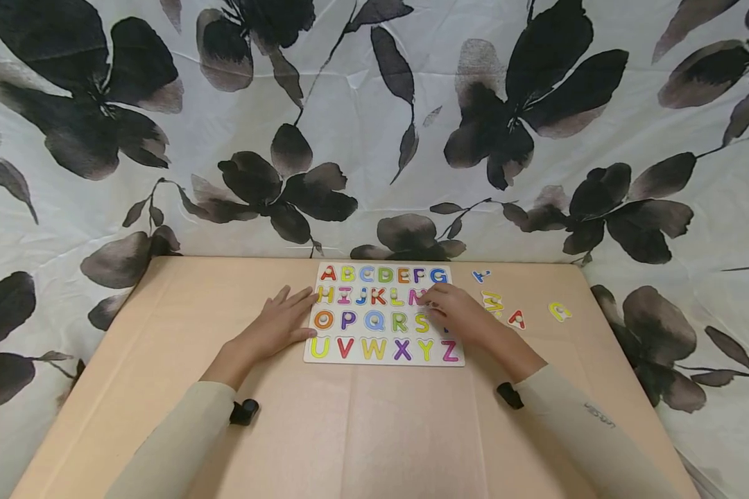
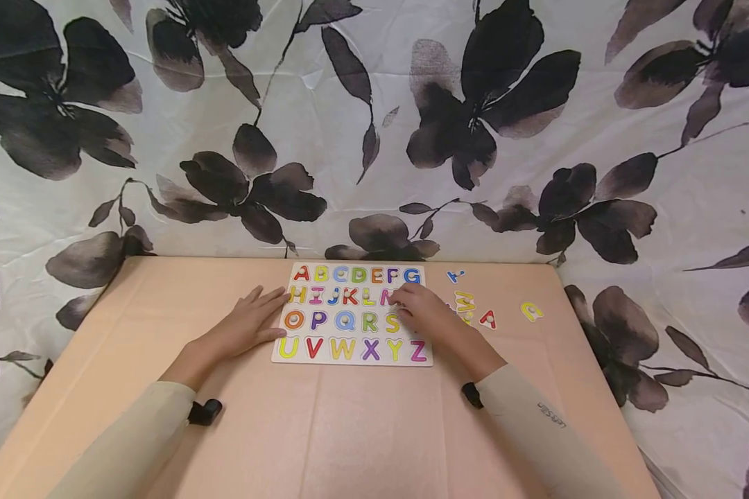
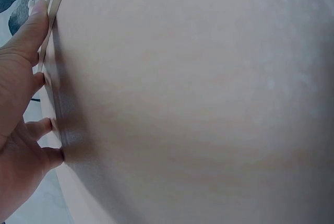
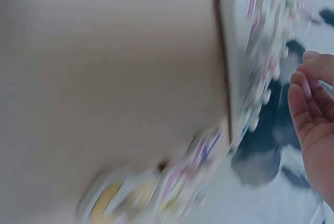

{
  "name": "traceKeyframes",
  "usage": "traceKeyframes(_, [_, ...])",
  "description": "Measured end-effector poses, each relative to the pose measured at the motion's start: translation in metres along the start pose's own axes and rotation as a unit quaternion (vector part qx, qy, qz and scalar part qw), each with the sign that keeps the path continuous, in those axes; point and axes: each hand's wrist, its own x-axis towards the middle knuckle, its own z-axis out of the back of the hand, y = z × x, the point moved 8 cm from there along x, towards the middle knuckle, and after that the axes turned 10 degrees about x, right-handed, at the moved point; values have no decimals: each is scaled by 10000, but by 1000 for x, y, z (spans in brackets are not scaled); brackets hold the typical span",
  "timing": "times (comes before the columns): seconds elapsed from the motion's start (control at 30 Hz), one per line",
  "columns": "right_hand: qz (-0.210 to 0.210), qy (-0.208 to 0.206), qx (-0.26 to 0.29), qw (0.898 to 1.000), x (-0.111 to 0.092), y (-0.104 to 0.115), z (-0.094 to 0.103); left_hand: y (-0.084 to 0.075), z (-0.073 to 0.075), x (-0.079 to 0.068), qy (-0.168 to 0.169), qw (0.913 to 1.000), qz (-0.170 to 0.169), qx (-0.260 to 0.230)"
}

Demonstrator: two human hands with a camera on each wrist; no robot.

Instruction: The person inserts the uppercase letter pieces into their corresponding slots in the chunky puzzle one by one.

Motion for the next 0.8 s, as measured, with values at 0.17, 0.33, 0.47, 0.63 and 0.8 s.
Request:
traceKeyframes(0.17, [-496, -387, 217, 9978, -21, -31, 29, 0, 0, 0, 24, 10000, -4, 18])
traceKeyframes(0.33, [-1125, -599, 352, 9912, -44, -66, 49, -1, 1, 0, 21, 10000, -11, 40])
traceKeyframes(0.47, [-1337, -726, 333, 9878, -61, -85, 58, -2, 2, 0, 38, 10000, -16, 15])
traceKeyframes(0.63, [-981, -953, 202, 9904, -77, -91, 64, -3, 3, 0, 59, 10000, 10, 2])
traceKeyframes(0.8, [-1008, -949, 120, 9903, -94, -93, 59, -1, 3, 0, 67, 10000, 59, -37])
